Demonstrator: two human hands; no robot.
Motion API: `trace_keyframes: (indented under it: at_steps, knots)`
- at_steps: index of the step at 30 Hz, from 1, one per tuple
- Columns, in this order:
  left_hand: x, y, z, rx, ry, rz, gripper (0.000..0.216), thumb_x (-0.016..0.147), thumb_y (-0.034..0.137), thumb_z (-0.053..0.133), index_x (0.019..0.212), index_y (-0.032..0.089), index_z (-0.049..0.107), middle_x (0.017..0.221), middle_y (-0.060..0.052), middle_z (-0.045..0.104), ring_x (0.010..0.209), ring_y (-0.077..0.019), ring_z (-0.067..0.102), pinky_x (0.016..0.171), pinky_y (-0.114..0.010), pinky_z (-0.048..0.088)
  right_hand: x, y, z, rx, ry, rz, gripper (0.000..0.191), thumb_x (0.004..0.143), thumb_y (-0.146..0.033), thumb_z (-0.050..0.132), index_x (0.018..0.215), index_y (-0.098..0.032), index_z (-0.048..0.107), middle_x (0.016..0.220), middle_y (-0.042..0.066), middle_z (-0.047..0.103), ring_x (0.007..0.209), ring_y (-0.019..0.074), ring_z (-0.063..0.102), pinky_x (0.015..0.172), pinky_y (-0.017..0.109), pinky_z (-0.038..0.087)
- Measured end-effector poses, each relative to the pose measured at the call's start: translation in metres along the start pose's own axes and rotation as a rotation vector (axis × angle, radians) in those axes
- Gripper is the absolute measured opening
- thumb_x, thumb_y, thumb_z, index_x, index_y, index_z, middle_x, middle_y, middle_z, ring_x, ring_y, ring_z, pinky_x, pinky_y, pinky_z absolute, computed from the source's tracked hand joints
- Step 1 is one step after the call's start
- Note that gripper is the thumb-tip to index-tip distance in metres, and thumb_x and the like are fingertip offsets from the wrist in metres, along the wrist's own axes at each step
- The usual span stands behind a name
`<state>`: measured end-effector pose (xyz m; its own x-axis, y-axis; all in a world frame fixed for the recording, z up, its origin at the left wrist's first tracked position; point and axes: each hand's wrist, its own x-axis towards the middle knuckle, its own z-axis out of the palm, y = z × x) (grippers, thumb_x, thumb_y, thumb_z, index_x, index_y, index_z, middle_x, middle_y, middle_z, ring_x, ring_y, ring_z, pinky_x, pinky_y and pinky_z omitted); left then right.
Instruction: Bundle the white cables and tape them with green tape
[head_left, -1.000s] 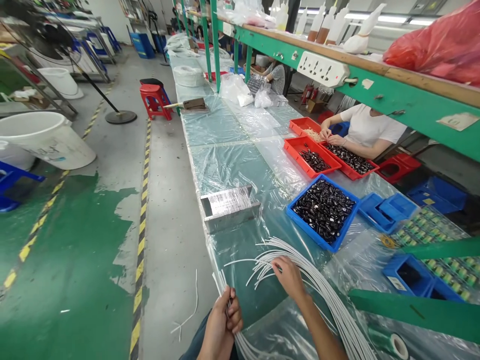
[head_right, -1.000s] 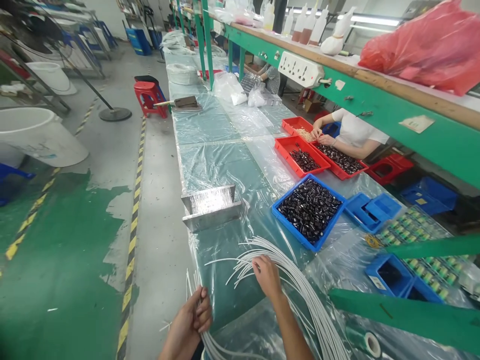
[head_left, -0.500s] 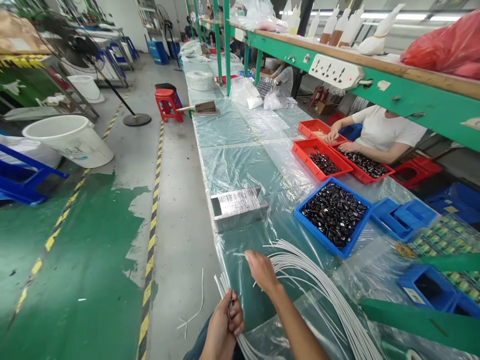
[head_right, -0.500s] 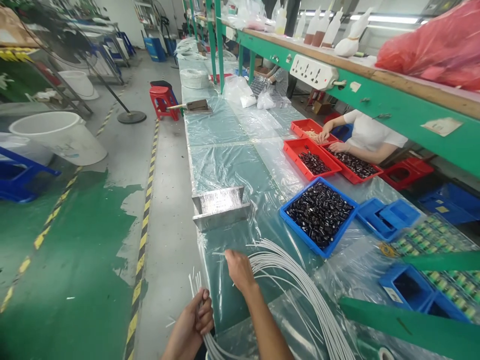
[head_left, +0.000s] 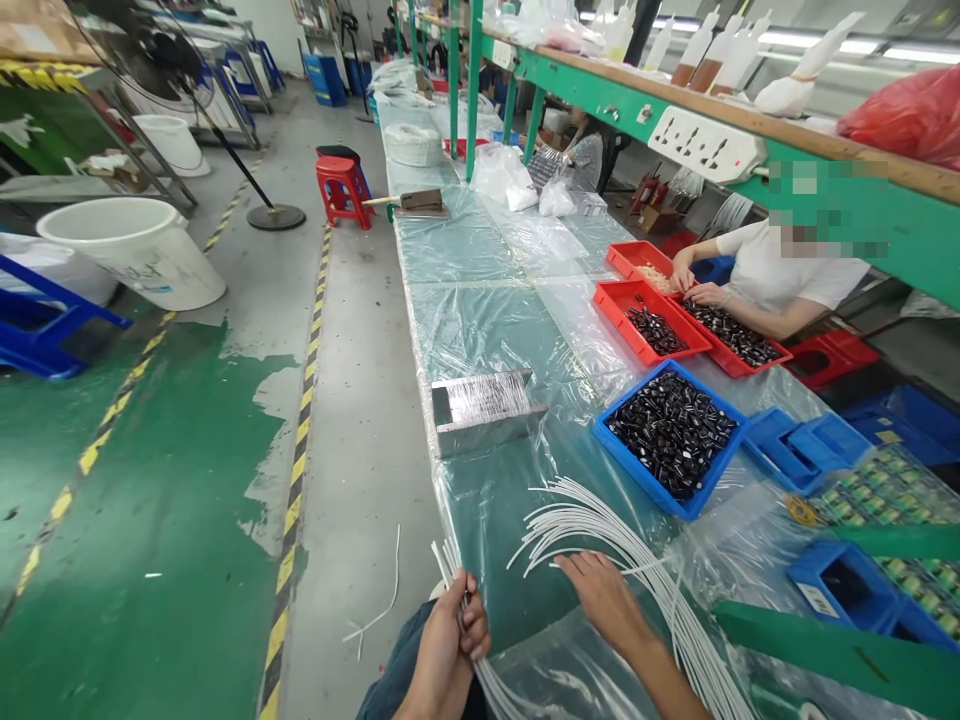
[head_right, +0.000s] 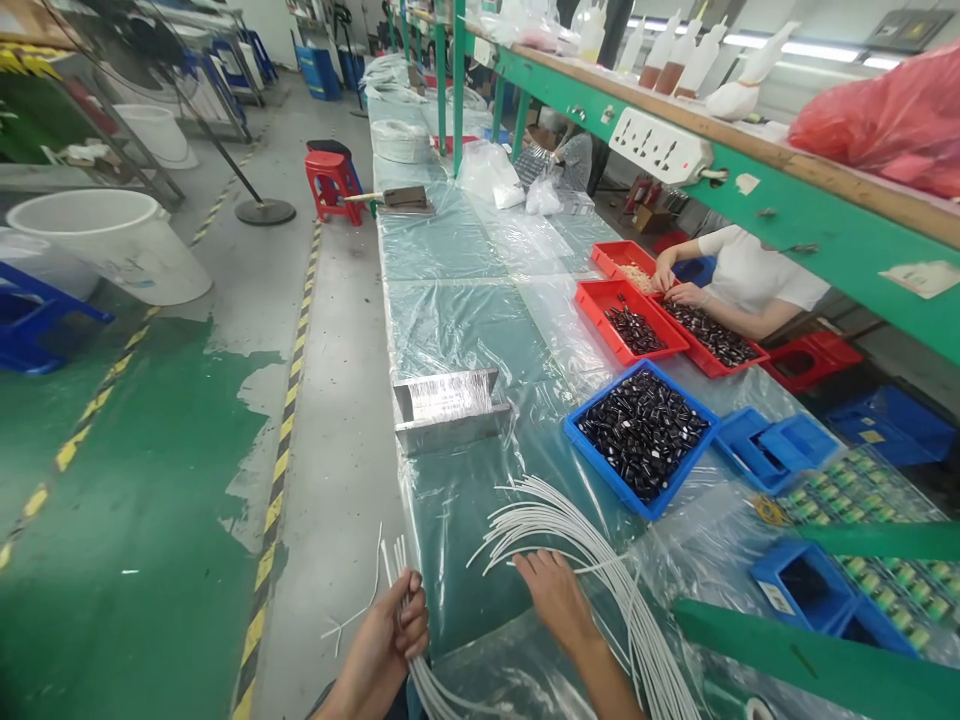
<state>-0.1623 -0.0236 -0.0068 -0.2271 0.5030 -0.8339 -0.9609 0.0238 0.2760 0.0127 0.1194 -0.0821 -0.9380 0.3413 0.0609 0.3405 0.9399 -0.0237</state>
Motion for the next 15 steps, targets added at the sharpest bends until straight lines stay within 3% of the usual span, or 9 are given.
trace_keyframes:
  at_steps: [5, 10, 15]
  knots:
    - [-0.001, -0.001, -0.002, -0.013, 0.014, -0.002, 0.032, 0.078, 0.04, 0.06, 0.064, 0.016, 0.043, 0.041, 0.01, 0.031, 0.032, -0.0009, 0.02, 0.038, -0.018, 0.014, 0.01, -0.01, 0.021, -0.062, -0.033, -0.047, 0.027, 0.076, -0.002, 0.049, 0.094, -0.021, 0.053, 0.074, -0.001, 0.059, 0.068, 0.0183, 0.055, 0.063, 0.03, 0.038]
    - [0.0, 0.001, -0.002, -0.031, 0.03, -0.025, 0.031, 0.088, 0.036, 0.044, 0.064, 0.016, 0.043, 0.041, 0.009, 0.03, 0.031, -0.0017, 0.019, 0.038, -0.019, 0.014, 0.019, -0.017, 0.041, -0.142, -0.027, 0.019, 0.027, 0.079, 0.002, 0.039, 0.091, -0.018, 0.052, 0.07, 0.003, 0.057, 0.065, 0.0207, 0.055, 0.062, 0.033, 0.041]
    - [0.0, 0.002, -0.004, -0.054, 0.034, -0.043, 0.036, 0.092, 0.034, 0.03, 0.063, 0.017, 0.041, 0.042, 0.009, 0.028, 0.032, -0.0026, 0.021, 0.039, -0.019, 0.015, 0.022, -0.013, 0.042, -0.094, -0.025, -0.004, 0.022, 0.084, -0.004, 0.036, 0.087, -0.018, 0.053, 0.08, 0.006, 0.061, 0.072, 0.0198, 0.058, 0.065, 0.032, 0.044]
